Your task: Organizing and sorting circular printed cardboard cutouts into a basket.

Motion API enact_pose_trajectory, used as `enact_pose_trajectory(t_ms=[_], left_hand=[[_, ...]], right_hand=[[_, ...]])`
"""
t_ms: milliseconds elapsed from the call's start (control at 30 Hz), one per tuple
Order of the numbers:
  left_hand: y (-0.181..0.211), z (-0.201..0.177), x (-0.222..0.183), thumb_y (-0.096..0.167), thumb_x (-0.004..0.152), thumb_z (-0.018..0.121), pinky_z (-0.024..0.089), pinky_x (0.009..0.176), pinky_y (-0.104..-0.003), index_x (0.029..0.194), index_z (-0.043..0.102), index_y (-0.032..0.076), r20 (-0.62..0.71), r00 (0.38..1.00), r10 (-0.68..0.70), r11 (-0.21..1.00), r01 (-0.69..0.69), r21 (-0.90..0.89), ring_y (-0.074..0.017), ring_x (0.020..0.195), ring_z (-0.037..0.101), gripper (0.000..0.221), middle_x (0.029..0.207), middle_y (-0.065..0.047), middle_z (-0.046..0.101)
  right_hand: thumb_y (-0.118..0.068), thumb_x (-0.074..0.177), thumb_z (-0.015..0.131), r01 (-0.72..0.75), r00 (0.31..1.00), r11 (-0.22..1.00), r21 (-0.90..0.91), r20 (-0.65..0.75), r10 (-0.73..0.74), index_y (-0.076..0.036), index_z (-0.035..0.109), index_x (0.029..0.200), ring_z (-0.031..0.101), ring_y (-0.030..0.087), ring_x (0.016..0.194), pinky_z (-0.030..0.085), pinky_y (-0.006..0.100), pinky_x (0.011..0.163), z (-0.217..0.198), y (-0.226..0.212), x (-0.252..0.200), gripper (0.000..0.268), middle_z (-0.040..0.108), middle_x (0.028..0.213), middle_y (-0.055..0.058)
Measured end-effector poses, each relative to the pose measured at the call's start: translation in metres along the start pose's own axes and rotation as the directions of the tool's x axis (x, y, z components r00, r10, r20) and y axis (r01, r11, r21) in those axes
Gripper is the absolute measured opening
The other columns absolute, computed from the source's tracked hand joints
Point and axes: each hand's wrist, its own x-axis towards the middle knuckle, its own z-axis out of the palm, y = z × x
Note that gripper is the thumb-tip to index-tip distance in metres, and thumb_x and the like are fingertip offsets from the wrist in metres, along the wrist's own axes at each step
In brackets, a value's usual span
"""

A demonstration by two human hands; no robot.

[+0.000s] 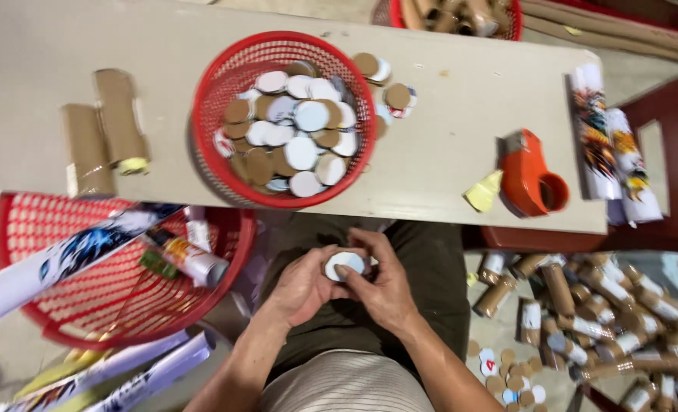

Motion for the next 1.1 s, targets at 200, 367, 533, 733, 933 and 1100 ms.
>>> enact_pose_trajectory(t_ms=[200, 367, 533, 733, 933, 1100], left_hand=[[0.006, 0.005, -0.007, 0.035, 0.111, 0.040, 0.061, 0.090, -0.046, 0.131, 0.059, -0.004, 0.133, 0.987, 0.092, 0.988, -0.073, -0.139, -0.0274, 0.110, 0.069, 0.048, 0.120, -0.018, 0.069], [0.012, 0.008, -0.010, 0.032, 0.106, 0.051, 0.066, 0.077, -0.039, 0.125, 0.061, -0.003, -0.026, 0.998, 0.055, 0.995, -0.053, 0.083, -0.0242, 0.093, 0.074, 0.041, 0.111, -0.016, 0.071], [0.009, 0.001, -0.008, 0.027, 0.103, 0.059, 0.063, 0.056, -0.031, 0.119, 0.063, -0.003, -0.136, 0.984, 0.114, 0.986, -0.095, 0.140, -0.0224, 0.067, 0.075, 0.035, 0.091, -0.015, 0.073], [0.011, 0.001, -0.008, 0.018, 0.097, 0.069, 0.059, 0.052, -0.029, 0.110, 0.066, -0.002, -0.147, 0.961, 0.233, 0.963, -0.206, 0.175, -0.0178, 0.064, 0.071, 0.024, 0.087, -0.011, 0.073], [0.015, 0.001, -0.010, 0.025, 0.101, 0.069, 0.057, 0.052, -0.029, 0.109, 0.066, -0.002, -0.242, 0.936, 0.256, 0.965, -0.231, 0.128, -0.0177, 0.063, 0.069, 0.028, 0.084, -0.012, 0.071], [0.032, -0.001, -0.019, 0.034, 0.099, 0.053, 0.066, 0.070, -0.036, 0.124, 0.062, 0.000, -0.149, 0.952, 0.267, 0.960, -0.276, -0.048, -0.0251, 0.082, 0.078, 0.044, 0.106, -0.018, 0.075]], right_hand=[[-0.005, 0.091, 0.075, -0.108, 0.994, 0.967, 0.230, 0.051, 0.099, -0.006, 0.067, 0.125, 0.065, 0.011, 0.096, 0.057, 0.027, 0.084, -0.005, 0.042, 0.001, 0.035, 0.071, 0.106, 0.002], [-0.013, 0.093, 0.072, -0.161, 0.987, 0.980, 0.120, 0.049, 0.156, -0.007, 0.072, 0.126, 0.067, 0.011, 0.090, 0.059, 0.027, 0.079, -0.005, 0.031, 0.002, 0.034, 0.072, 0.102, 0.001], [-0.017, 0.099, 0.069, 0.049, 0.997, 0.999, 0.008, 0.064, -0.050, -0.007, 0.070, 0.131, 0.064, 0.010, 0.095, 0.055, 0.024, 0.083, -0.002, 0.024, 0.002, 0.034, 0.068, 0.104, 0.000], [-0.015, 0.090, 0.076, -0.154, 0.986, 0.985, 0.075, -0.058, 0.159, -0.003, 0.071, 0.108, 0.059, 0.007, 0.073, 0.054, 0.024, 0.064, 0.001, 0.030, 0.009, 0.022, 0.063, 0.082, 0.000], [-0.016, 0.096, 0.073, -0.224, 0.975, 0.963, 0.153, 0.040, 0.220, -0.004, 0.067, 0.086, 0.057, 0.009, 0.063, 0.050, 0.025, 0.056, -0.003, 0.022, 0.020, 0.017, 0.064, 0.073, 0.001], [-0.022, 0.101, 0.068, -0.119, 0.983, 0.964, 0.237, -0.109, 0.148, 0.000, 0.064, 0.086, 0.062, 0.014, 0.059, 0.050, 0.028, 0.054, 0.003, -0.020, 0.065, 0.026, 0.064, 0.072, 0.006]])
